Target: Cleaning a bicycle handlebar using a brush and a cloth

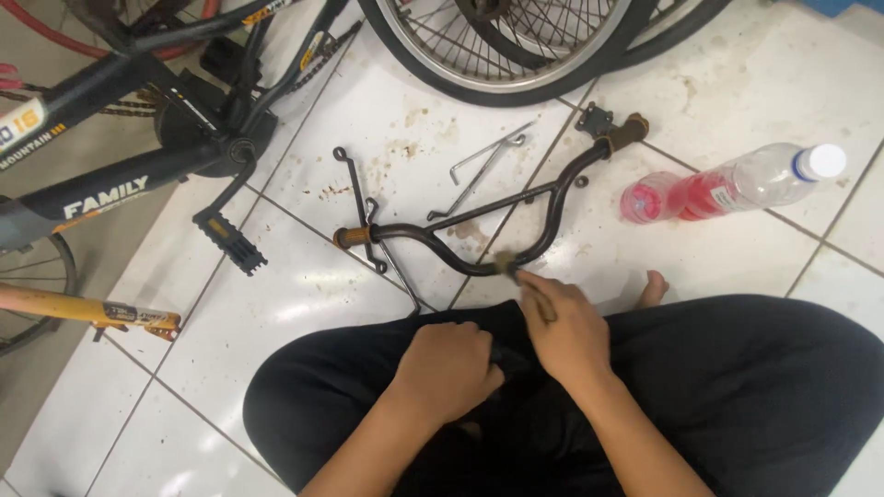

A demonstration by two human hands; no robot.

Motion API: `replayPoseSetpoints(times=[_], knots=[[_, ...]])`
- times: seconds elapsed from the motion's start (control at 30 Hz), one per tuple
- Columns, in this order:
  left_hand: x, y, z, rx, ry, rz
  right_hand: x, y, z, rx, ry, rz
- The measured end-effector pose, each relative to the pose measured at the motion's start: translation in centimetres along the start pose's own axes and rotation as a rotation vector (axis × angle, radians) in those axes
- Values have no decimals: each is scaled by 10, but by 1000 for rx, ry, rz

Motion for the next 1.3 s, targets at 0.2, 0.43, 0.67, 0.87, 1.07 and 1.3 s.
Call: replayPoseSetpoints(times=[0.2, 0.43, 0.67, 0.87, 1.07, 1.3], knots=[[19, 4, 22, -235, -209, -99, 14, 1, -2, -105, -260, -288], [24, 17, 8, -241, -259, 12, 97, 20, -13, 220, -244, -481], [29, 14, 6, 14, -162, 192, 119, 64, -36, 109, -265, -157], [32, 21, 2, -11, -126, 247, 114, 66, -25, -130, -274, -133], [36, 11, 2, 106, -83, 274, 133, 92, -45, 96, -510, -222], [34, 18, -3, 110, -100, 310, 122, 71, -28, -232, -402, -5]])
Point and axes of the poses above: each hand's wrist, its own z-axis away from the middle knuckle, its own y-axis out of the palm, x = y × z, the point moved 2 cm from there along -z, towards the middle knuckle, and after that the axes turned 8 degrees about y, right-handed, at the moved point
